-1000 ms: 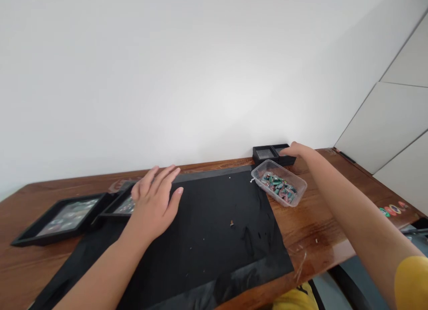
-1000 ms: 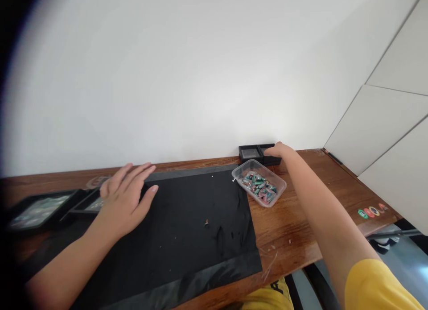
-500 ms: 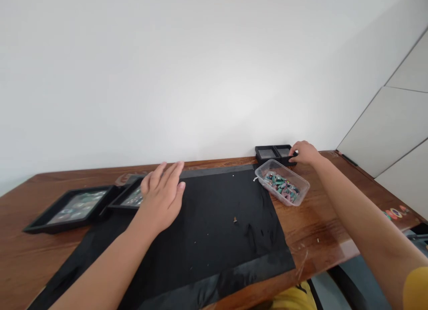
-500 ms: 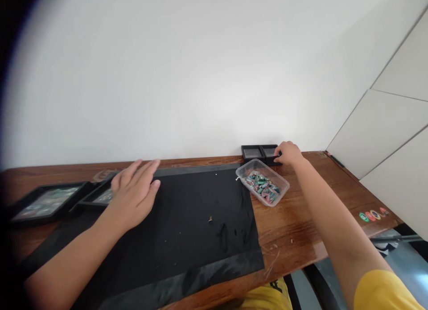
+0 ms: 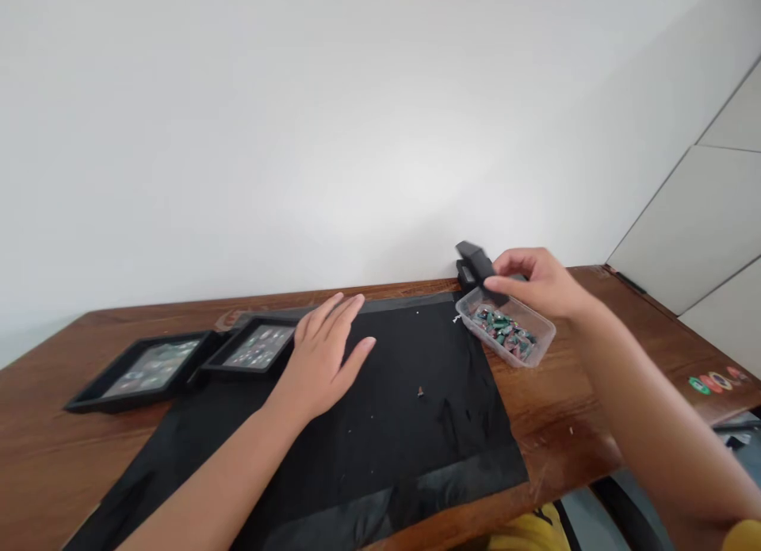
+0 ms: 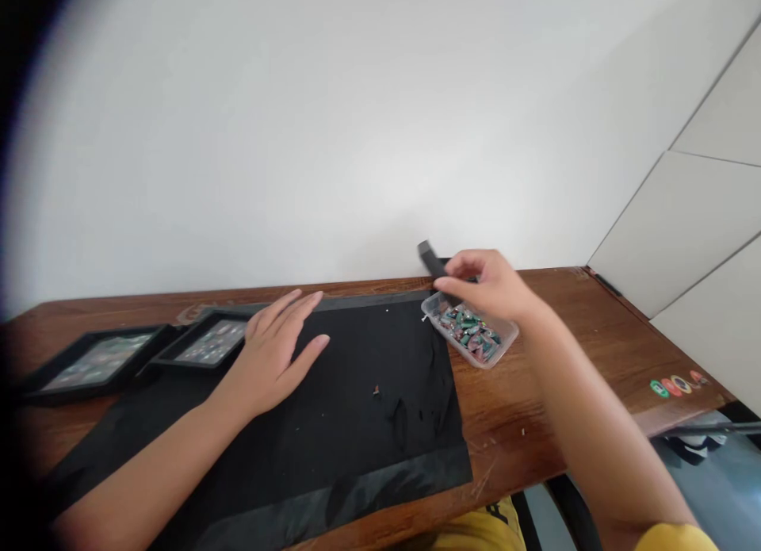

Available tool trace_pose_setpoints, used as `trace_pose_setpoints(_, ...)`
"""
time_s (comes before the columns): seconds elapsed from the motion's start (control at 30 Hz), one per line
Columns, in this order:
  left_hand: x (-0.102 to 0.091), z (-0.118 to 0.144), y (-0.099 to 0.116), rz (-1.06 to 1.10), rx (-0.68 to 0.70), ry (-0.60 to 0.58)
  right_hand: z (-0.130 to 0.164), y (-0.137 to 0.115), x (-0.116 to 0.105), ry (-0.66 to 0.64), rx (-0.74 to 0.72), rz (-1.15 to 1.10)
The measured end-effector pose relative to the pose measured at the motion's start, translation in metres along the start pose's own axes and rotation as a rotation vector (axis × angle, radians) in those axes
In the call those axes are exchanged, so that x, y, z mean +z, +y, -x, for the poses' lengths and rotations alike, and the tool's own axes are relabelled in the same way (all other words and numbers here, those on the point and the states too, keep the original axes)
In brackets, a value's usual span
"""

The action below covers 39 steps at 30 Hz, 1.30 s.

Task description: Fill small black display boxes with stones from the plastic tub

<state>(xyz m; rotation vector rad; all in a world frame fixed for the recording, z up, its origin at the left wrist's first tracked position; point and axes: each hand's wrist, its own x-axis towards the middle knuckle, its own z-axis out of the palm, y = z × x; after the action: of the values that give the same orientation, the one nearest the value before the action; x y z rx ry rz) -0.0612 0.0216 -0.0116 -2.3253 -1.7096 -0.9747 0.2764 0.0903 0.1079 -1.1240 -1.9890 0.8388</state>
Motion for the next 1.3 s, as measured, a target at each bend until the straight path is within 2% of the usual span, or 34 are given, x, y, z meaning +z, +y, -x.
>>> trace_pose_setpoints(0.1,-0.002,-0.003,0.023,0.267,-0.04,-0.016,0.013,-0.02,0.054,-0.143,-0.05,-0.222)
trace_pose_setpoints(0.17,0.001,-0.003,0.036,0.548,-0.141,-0.132,0.016,-0.024,0.081,-0.242,-0.038,-0.341)
trace_pose_setpoints(0.23,0.005,-0.001,0.046,0.797,-0.224,-0.279,0.018,-0.023,0.099,-0.299,-0.03,-0.416)
trace_pose_setpoints(0.3,0.011,0.002,0.054,0.913,-0.317,-0.301,0.02,-0.02,0.108,-0.305,-0.033,-0.405)
trace_pose_setpoints(0.47,0.015,0.006,0.062,1.001,-0.38,-0.366,0.032,-0.021,0.107,-0.314,-0.058,-0.237)
trace_pose_setpoints(0.57,0.016,0.007,0.064,0.933,-0.393,-0.333,0.038,-0.023,0.104,-0.311,-0.059,-0.078)
trace_pose_setpoints(0.63,0.018,0.007,0.064,0.908,-0.387,-0.311,0.039,-0.022,0.103,-0.315,-0.044,-0.048)
trace_pose_setpoints(0.93,0.022,0.008,0.067,0.984,-0.36,-0.332,0.034,-0.011,0.1,-0.39,-0.013,-0.233)
trace_pose_setpoints(1.17,0.034,0.017,0.054,1.167,-0.313,-0.434,0.033,-0.008,0.105,-0.497,-0.101,-0.356)
trace_pose_setpoints(1.23,0.034,0.019,0.05,1.161,-0.294,-0.445,0.033,-0.007,0.107,-0.505,-0.129,-0.358)
trace_pose_setpoints(1.3,0.029,0.019,0.049,1.088,-0.267,-0.398,0.033,-0.006,0.107,-0.5,-0.149,-0.339)
